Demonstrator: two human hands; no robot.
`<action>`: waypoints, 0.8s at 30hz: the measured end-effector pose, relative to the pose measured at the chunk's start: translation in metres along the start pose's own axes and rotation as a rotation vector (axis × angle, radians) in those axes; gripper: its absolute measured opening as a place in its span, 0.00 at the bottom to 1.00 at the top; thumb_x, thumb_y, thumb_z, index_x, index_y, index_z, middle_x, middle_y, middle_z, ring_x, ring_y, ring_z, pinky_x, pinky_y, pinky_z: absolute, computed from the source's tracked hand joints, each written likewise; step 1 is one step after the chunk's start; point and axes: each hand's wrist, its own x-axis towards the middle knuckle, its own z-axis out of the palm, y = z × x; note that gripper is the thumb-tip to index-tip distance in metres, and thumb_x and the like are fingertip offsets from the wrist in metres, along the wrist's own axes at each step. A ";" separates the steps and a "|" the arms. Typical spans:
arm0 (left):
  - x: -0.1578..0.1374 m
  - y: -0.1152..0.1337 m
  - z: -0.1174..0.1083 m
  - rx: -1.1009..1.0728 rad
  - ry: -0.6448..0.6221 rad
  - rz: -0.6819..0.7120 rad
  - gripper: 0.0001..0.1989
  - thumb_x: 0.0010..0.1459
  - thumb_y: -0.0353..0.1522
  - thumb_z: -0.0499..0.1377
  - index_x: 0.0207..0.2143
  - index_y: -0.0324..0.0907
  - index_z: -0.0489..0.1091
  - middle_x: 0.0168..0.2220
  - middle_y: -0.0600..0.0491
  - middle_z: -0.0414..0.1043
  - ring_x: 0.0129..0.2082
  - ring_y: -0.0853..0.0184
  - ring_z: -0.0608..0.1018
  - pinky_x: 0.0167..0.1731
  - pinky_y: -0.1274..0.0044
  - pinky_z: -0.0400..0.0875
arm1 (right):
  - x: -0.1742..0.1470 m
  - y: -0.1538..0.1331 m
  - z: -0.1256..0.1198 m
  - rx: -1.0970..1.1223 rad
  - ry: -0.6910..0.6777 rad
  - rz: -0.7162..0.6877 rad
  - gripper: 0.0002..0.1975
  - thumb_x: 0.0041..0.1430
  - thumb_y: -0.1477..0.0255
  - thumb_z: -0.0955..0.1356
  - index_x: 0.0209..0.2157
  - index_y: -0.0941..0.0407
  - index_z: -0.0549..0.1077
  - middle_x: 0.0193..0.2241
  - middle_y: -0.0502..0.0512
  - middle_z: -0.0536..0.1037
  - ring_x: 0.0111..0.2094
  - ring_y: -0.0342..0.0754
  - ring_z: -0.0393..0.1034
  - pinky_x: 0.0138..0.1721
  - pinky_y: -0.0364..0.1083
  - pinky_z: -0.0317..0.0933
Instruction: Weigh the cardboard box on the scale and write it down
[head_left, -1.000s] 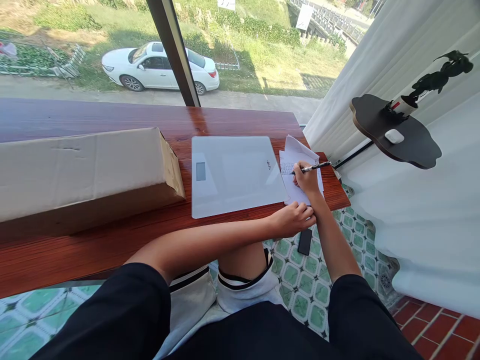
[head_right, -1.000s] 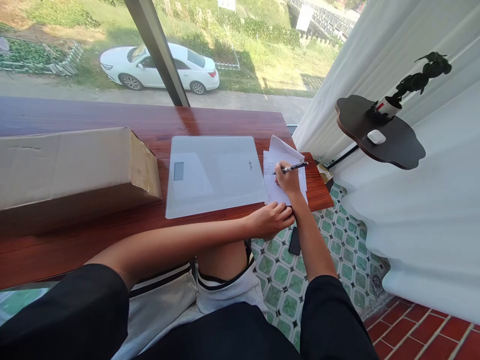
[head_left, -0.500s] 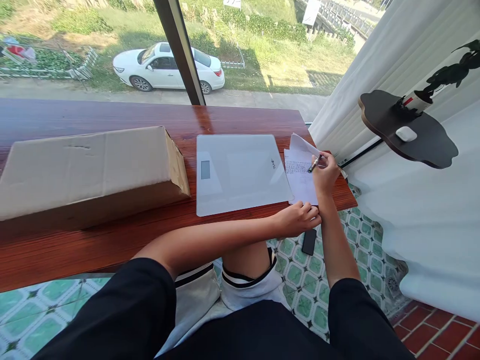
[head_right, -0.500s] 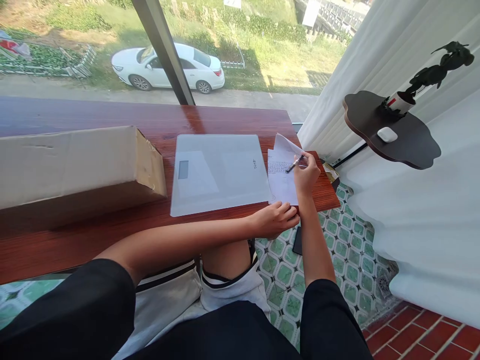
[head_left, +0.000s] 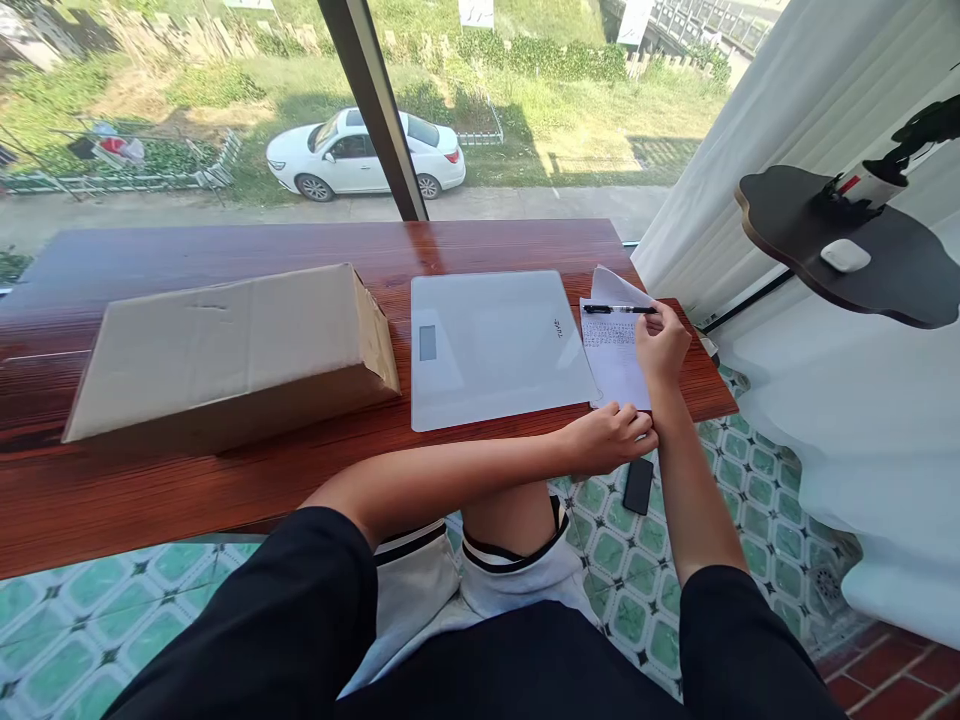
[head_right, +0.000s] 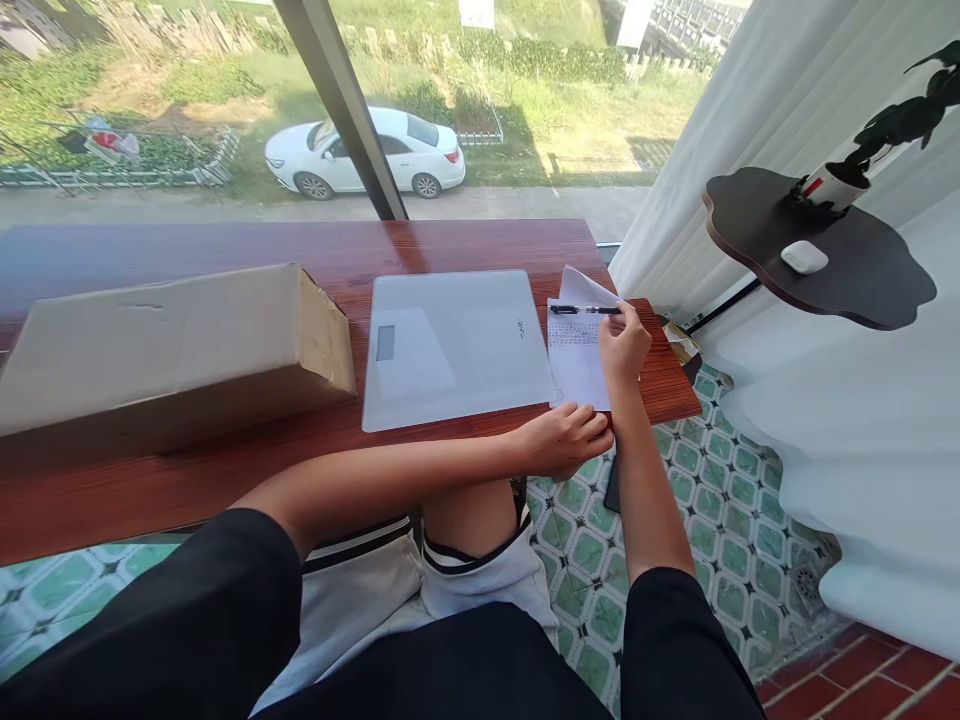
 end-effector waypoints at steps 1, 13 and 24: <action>0.000 0.000 0.000 0.003 0.002 0.001 0.16 0.64 0.25 0.47 0.51 0.39 0.66 0.49 0.42 0.70 0.38 0.63 0.71 0.32 0.70 0.58 | 0.001 0.001 0.001 -0.025 -0.006 0.000 0.20 0.61 0.72 0.64 0.53 0.62 0.73 0.40 0.66 0.80 0.38 0.53 0.77 0.45 0.51 0.69; 0.000 -0.002 -0.008 0.002 -0.060 0.011 0.17 0.66 0.26 0.43 0.52 0.36 0.65 0.49 0.42 0.69 0.40 0.63 0.71 0.33 0.70 0.58 | 0.004 0.016 0.016 -0.339 0.034 -0.159 0.26 0.67 0.68 0.57 0.56 0.64 0.76 0.48 0.70 0.77 0.51 0.61 0.69 0.57 0.59 0.58; -0.003 0.001 -0.002 0.164 -0.012 0.069 0.18 0.65 0.27 0.46 0.54 0.38 0.66 0.50 0.41 0.70 0.42 0.61 0.73 0.33 0.71 0.61 | 0.000 0.004 0.013 -0.374 0.003 -0.107 0.20 0.65 0.69 0.59 0.49 0.60 0.79 0.47 0.64 0.77 0.49 0.61 0.66 0.49 0.55 0.57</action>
